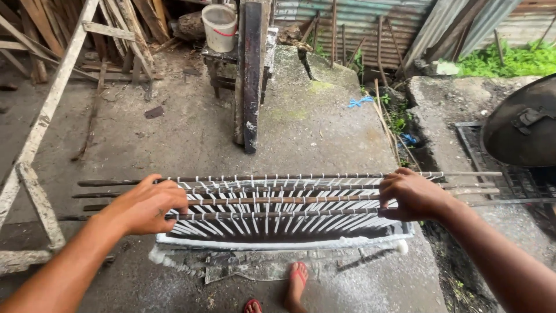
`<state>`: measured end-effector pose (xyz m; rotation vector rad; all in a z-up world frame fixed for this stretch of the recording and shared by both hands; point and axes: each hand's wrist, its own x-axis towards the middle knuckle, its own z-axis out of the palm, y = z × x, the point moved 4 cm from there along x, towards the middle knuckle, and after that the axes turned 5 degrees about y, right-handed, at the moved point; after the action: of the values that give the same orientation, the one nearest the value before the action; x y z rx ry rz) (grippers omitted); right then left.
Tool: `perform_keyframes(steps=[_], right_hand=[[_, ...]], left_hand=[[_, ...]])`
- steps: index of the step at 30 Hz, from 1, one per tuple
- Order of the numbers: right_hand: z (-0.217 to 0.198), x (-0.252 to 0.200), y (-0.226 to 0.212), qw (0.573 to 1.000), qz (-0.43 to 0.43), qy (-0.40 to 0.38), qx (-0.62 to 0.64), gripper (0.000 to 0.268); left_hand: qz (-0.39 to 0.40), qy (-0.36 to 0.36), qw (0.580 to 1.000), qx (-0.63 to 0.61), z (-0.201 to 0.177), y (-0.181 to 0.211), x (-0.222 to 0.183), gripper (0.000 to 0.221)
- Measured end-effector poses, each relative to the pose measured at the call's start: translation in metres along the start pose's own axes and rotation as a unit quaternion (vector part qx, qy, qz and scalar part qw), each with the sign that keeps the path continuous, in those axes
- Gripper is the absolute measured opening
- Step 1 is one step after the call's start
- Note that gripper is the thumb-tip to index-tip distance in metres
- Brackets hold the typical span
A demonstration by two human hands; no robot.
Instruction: Dipping racks of candle wicks into a vat of liquid wax and arranging them on wooden frames to cool.
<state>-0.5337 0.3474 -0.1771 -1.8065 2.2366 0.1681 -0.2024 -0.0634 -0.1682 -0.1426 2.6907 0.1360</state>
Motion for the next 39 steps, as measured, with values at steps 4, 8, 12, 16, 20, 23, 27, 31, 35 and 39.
perform_keyframes(steps=[4, 8, 12, 16, 20, 23, 27, 31, 35, 39], right_hand=[[0.056, 0.019, 0.018, 1.000, 0.011, -0.021, 0.005, 0.017], [0.108, 0.034, 0.029, 0.999, -0.026, -0.005, 0.031, 0.014], [0.156, 0.048, 0.033, 0.997, 0.006, -0.057, 0.057, 0.012], [0.188, 0.058, 0.040, 0.994, 0.009, -0.071, 0.079, 0.009], [0.206, 0.066, 0.045, 0.995, 0.017, -0.068, 0.072, 0.007], [0.206, 0.065, 0.043, 0.994, 0.035, -0.082, 0.059, 0.007], [0.175, 0.050, 0.041, 0.997, 0.045, -0.050, 0.043, 0.014], [0.091, 0.016, 0.029, 0.999, 0.045, 0.008, -0.006, 0.017], [0.047, -0.012, 0.052, 0.997, 0.029, 0.066, -0.027, 0.019], [0.038, -0.015, 0.087, 0.985, 0.129, -0.007, -0.112, 0.020]], left_hand=[[0.021, 0.018, 1.000, 0.001, 0.044, -0.008, 0.025, 0.016], [0.059, 0.012, 0.997, -0.039, 0.092, -0.017, 0.059, 0.018], [0.037, -0.017, 0.997, -0.070, 0.134, -0.017, 0.085, 0.022], [0.029, -0.045, 0.994, -0.093, 0.180, -0.021, 0.108, 0.020], [-0.005, -0.054, 0.993, -0.101, 0.183, -0.015, 0.113, 0.024], [-0.008, -0.034, 0.995, -0.098, 0.189, -0.016, 0.111, 0.023], [0.037, 0.059, 0.995, -0.066, 0.160, -0.019, 0.094, 0.017], [0.033, 0.067, 0.995, -0.062, 0.062, 0.001, 0.038, 0.009], [0.020, 0.047, 0.997, -0.064, 0.000, 0.004, 0.004, 0.013], [0.064, 0.045, 0.997, -0.028, -0.017, -0.004, 0.002, 0.017]])
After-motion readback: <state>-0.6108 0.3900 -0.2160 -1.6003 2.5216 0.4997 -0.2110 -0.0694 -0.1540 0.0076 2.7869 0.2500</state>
